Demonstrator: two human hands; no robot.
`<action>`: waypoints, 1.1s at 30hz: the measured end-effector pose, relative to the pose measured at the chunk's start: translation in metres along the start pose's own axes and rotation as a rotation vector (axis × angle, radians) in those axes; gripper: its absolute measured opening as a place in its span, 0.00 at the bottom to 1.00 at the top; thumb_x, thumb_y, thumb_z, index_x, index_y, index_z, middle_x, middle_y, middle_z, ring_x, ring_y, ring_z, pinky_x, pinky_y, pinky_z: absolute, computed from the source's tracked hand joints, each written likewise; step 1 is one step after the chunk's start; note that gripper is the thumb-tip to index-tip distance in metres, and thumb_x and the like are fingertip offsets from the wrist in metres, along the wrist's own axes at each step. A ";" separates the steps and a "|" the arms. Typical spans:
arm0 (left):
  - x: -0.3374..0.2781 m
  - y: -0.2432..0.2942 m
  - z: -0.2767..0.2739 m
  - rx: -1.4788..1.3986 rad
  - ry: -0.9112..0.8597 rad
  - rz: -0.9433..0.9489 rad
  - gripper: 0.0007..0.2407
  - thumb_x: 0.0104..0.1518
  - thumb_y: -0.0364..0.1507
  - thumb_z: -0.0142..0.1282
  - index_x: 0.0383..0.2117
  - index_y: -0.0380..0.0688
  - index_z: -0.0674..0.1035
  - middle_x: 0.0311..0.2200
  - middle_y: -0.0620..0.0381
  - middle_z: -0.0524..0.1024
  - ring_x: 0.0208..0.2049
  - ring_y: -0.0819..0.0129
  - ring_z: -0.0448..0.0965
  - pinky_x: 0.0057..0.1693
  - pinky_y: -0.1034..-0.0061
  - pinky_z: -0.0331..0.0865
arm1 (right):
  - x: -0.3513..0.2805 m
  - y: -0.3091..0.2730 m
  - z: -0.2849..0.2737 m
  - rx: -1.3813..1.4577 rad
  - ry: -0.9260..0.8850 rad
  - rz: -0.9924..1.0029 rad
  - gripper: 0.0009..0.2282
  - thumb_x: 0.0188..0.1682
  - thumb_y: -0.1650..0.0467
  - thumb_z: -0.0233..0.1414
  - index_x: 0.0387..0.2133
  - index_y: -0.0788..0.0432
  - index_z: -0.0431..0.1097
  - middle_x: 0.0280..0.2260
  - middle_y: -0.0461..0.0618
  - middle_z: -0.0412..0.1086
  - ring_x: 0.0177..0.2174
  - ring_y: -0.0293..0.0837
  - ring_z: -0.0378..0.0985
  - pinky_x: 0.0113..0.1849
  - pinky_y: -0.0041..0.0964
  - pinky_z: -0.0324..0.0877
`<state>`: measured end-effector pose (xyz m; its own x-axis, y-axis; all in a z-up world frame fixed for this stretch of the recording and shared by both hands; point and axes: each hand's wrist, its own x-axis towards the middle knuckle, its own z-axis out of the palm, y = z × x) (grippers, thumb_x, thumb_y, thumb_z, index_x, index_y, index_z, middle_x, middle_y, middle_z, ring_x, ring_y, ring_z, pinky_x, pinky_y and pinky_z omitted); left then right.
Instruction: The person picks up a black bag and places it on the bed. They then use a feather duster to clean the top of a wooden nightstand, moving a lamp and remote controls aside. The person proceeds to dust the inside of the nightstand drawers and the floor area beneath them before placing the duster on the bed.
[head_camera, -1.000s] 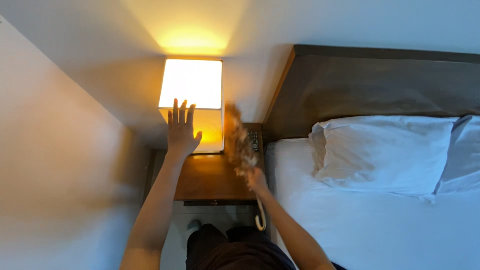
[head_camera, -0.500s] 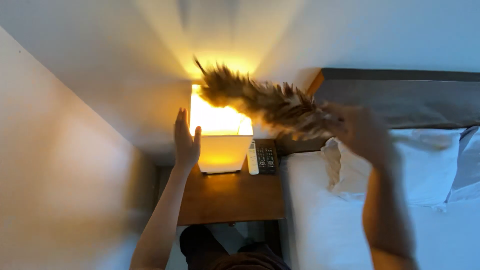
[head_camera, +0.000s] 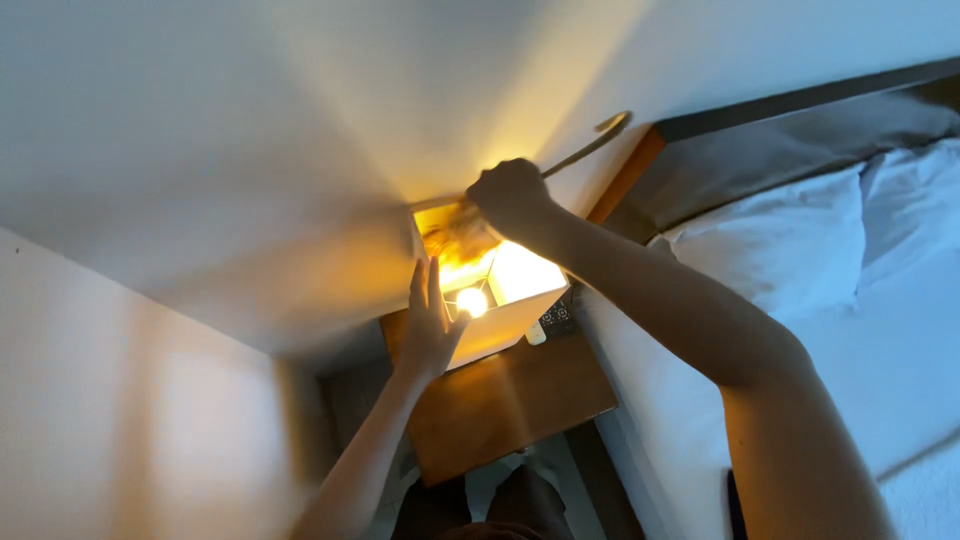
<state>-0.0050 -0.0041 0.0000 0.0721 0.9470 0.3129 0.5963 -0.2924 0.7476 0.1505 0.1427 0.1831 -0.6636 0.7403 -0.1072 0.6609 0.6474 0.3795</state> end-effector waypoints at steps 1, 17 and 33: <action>0.000 0.006 -0.007 -0.005 -0.013 0.009 0.39 0.61 0.47 0.49 0.74 0.42 0.46 0.74 0.34 0.39 0.74 0.39 0.45 0.71 0.52 0.51 | -0.001 0.005 -0.002 0.003 -0.007 0.015 0.06 0.46 0.67 0.54 0.30 0.46 0.80 0.35 0.49 0.79 0.38 0.52 0.82 0.37 0.47 0.75; 0.000 0.028 -0.019 0.046 -0.010 0.035 0.41 0.61 0.53 0.48 0.73 0.38 0.46 0.72 0.29 0.42 0.71 0.33 0.53 0.67 0.54 0.63 | 0.000 0.027 -0.005 -0.080 -0.240 0.278 0.08 0.52 0.66 0.56 0.43 0.48 0.80 0.43 0.51 0.79 0.45 0.51 0.81 0.43 0.48 0.73; 0.002 -0.007 -0.002 0.103 0.003 0.074 0.39 0.64 0.52 0.42 0.73 0.36 0.46 0.73 0.31 0.42 0.71 0.32 0.53 0.64 0.55 0.66 | 0.015 0.010 -0.056 0.166 -0.128 0.168 0.06 0.46 0.66 0.58 0.32 0.54 0.79 0.32 0.56 0.79 0.35 0.54 0.83 0.36 0.48 0.73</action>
<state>-0.0103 -0.0002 -0.0031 0.1165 0.9230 0.3666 0.6688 -0.3458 0.6581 0.1270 0.1501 0.2366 -0.4969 0.8501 -0.1744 0.8137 0.5262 0.2468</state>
